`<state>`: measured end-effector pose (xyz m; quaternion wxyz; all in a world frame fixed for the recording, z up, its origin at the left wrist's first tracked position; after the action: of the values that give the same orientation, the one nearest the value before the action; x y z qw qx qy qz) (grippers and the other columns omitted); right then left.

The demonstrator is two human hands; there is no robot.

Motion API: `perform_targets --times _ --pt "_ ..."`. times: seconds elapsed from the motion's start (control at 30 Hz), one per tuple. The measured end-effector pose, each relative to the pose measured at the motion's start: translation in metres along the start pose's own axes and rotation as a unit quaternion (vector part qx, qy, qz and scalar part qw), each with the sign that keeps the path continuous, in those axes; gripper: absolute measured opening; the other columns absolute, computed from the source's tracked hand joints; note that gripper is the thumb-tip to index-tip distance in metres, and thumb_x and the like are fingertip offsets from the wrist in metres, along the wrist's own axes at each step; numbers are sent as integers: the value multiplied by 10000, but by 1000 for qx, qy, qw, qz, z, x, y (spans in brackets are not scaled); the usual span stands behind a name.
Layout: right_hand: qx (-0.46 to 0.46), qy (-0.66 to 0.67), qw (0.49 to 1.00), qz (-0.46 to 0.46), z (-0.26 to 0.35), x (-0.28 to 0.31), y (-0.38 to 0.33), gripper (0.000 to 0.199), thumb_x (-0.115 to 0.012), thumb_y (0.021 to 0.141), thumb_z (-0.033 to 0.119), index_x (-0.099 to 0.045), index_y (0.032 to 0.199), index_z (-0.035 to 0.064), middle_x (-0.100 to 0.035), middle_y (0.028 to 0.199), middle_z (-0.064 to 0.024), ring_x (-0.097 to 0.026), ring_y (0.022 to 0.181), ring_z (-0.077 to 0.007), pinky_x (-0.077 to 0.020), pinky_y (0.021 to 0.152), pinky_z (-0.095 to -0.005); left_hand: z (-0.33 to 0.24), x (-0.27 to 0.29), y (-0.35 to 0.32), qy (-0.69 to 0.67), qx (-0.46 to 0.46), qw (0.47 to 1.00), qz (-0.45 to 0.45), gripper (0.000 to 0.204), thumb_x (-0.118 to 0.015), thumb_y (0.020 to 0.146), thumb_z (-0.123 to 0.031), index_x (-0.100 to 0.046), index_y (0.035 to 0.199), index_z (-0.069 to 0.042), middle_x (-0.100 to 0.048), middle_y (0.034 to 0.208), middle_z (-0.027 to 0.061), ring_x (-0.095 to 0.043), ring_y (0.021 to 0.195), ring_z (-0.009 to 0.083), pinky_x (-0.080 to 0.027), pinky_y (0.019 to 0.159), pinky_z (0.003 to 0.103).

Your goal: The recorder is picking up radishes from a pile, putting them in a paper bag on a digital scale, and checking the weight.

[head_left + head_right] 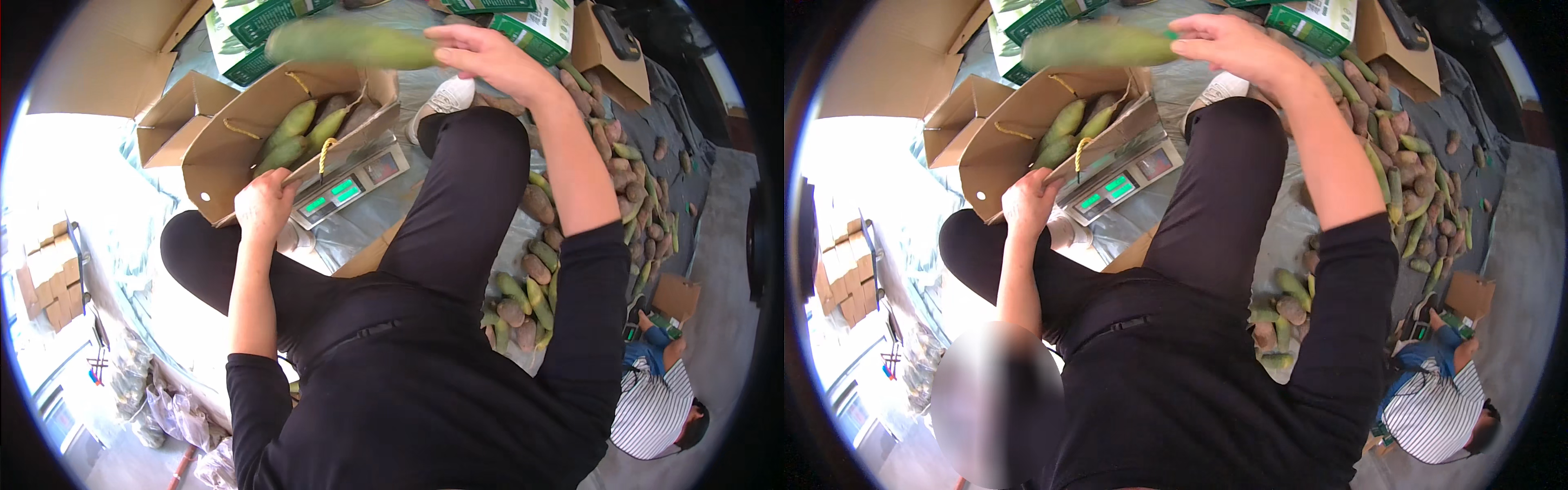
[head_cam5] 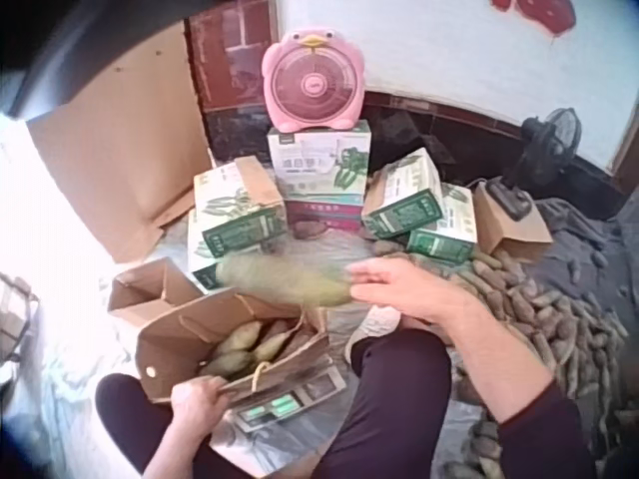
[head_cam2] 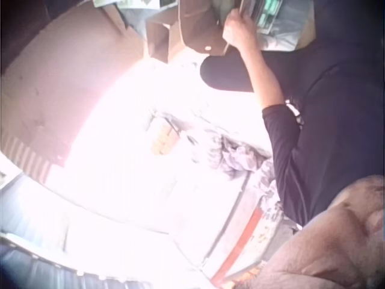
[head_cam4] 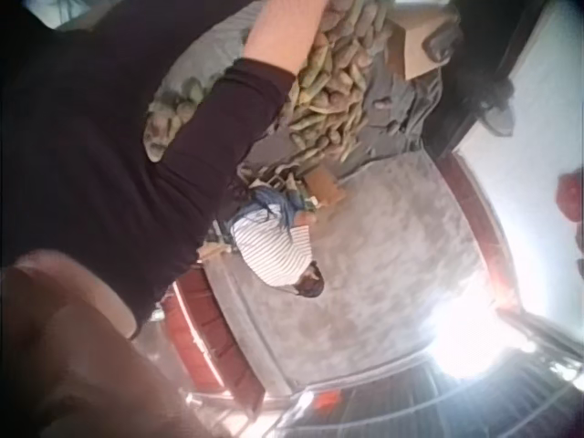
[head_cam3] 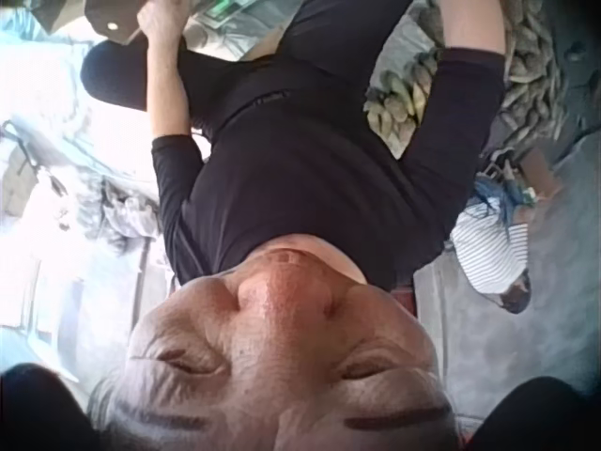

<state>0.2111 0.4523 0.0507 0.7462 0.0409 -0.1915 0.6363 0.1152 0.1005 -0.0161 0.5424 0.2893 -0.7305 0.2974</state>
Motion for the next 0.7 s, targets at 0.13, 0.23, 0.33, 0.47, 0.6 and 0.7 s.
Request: perform_targets --times 0.13,0.23,0.33,0.47,0.6,0.7 --pt "-49 21 991 -122 -38 12 -8 448 -587 902 328 -536 1279 91 -606 1140 -39 -568 996 -106 -442 800 -246 0 0 0 8 1 1000 1 181 -639 801 -277 -652 894 -122 -643 819 73 -631 782 294 -494 674 398" --pt "-104 77 972 -197 -100 26 -52 404 -598 898 312 -567 1236 92 -625 1068 -13 -576 911 -84 -449 732 -238 2 0 1 14 -2 1000 -15 178 -642 799 -271 -650 893 -120 -645 827 75 -631 780 298 -495 671 403" --pt "-238 122 927 -263 -186 17 -122 290 -617 876 235 -614 1126 90 -622 881 17 -573 742 -93 -447 621 -241 1 -1 2 19 2 1000 -14 178 -647 792 -262 -645 890 -113 -651 845 77 -631 779 305 -496 670 410" --pt "-398 124 873 -253 -285 -46 -220 233 -615 861 205 -621 1060 85 -615 809 6 -573 653 -113 -436 521 -270 -2 0 1 17 13 1000 5 184 -644 795 -262 -647 904 -115 -655 862 81 -631 787 311 -496 681 408" --pt "-505 112 831 -204 -333 -129 -299 214 -619 848 209 -618 1025 89 -626 796 -13 -605 668 -146 -443 493 -294 -3 3 -1 -13 -9 1000 -13 240 -648 798 -246 -657 1004 -123 -662 924 95 -634 834 308 -501 718 392" --pt "-540 115 816 -173 -354 -175 -327 202 -609 846 204 -619 1018 98 -628 795 -21 -599 639 -153 -435 476 -300 -4 6 -2 -82 -61 994 -42 294 -658 801 -225 -643 1076 -123 -652 973 102 -630 855 305 -500 744 374"
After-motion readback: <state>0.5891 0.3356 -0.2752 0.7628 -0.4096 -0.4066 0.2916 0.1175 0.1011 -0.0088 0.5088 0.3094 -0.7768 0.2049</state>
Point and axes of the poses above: each hand's wrist, its own y-axis towards the middle knuckle, its own x-axis out of the back of the hand, z = x × y, the point moved 2 cm from there along y, towards the middle knuckle
